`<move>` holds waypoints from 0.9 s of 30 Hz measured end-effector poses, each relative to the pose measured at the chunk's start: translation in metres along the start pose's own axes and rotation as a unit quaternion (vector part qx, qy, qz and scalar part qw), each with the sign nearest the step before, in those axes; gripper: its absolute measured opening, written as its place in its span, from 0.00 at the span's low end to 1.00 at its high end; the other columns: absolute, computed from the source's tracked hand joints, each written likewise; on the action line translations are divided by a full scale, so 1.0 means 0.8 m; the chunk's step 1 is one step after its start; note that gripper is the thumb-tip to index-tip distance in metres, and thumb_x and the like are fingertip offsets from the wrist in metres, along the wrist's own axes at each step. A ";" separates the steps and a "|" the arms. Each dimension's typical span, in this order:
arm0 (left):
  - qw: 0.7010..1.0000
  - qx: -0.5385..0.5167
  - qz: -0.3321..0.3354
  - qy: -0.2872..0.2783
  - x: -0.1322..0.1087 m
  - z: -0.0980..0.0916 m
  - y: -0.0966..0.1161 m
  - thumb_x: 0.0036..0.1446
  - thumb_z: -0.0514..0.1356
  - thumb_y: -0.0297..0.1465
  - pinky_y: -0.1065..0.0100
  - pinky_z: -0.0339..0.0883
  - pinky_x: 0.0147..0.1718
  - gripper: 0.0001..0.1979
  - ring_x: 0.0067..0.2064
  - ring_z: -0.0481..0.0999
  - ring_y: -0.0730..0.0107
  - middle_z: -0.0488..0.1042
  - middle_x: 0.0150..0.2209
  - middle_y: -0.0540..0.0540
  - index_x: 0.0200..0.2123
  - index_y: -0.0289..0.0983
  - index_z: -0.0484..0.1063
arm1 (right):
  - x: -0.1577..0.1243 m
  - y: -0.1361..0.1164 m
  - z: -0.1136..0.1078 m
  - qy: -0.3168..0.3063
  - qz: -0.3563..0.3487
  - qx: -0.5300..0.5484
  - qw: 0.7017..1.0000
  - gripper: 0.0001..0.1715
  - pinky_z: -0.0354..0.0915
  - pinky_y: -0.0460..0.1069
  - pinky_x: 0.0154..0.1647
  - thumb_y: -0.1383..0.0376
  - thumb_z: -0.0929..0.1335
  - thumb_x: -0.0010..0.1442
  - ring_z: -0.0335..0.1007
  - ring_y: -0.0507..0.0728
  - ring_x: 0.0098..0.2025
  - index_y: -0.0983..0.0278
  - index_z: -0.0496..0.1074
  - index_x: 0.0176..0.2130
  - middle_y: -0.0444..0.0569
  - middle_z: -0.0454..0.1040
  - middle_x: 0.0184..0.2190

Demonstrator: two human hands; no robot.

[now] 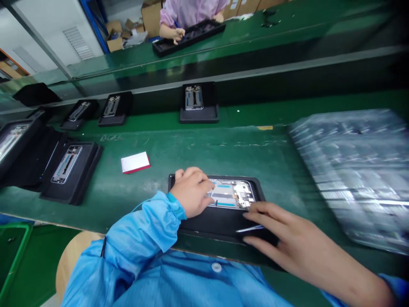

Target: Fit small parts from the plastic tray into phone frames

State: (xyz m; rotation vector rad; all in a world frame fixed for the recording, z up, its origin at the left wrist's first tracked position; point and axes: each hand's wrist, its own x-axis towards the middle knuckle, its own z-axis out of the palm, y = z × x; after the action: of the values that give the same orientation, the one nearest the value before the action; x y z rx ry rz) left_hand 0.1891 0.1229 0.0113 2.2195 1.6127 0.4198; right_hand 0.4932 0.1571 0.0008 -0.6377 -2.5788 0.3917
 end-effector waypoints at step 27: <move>0.995 0.028 0.094 0.004 0.000 0.049 -0.003 0.72 0.68 0.36 0.53 0.73 0.58 0.07 0.51 0.80 0.56 0.86 0.44 0.42 0.42 0.40 0.87 | -0.034 -0.039 0.059 0.023 -0.070 -0.126 0.989 0.17 0.75 0.55 0.43 0.70 0.65 0.75 0.80 0.59 0.41 0.63 0.85 0.49 0.55 0.86 0.46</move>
State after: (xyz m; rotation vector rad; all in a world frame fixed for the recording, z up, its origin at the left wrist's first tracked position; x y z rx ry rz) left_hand 0.2043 0.1189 -0.0243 2.4251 1.4402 0.4402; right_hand 0.4801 0.1094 -0.0376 -0.5371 -2.6315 0.0054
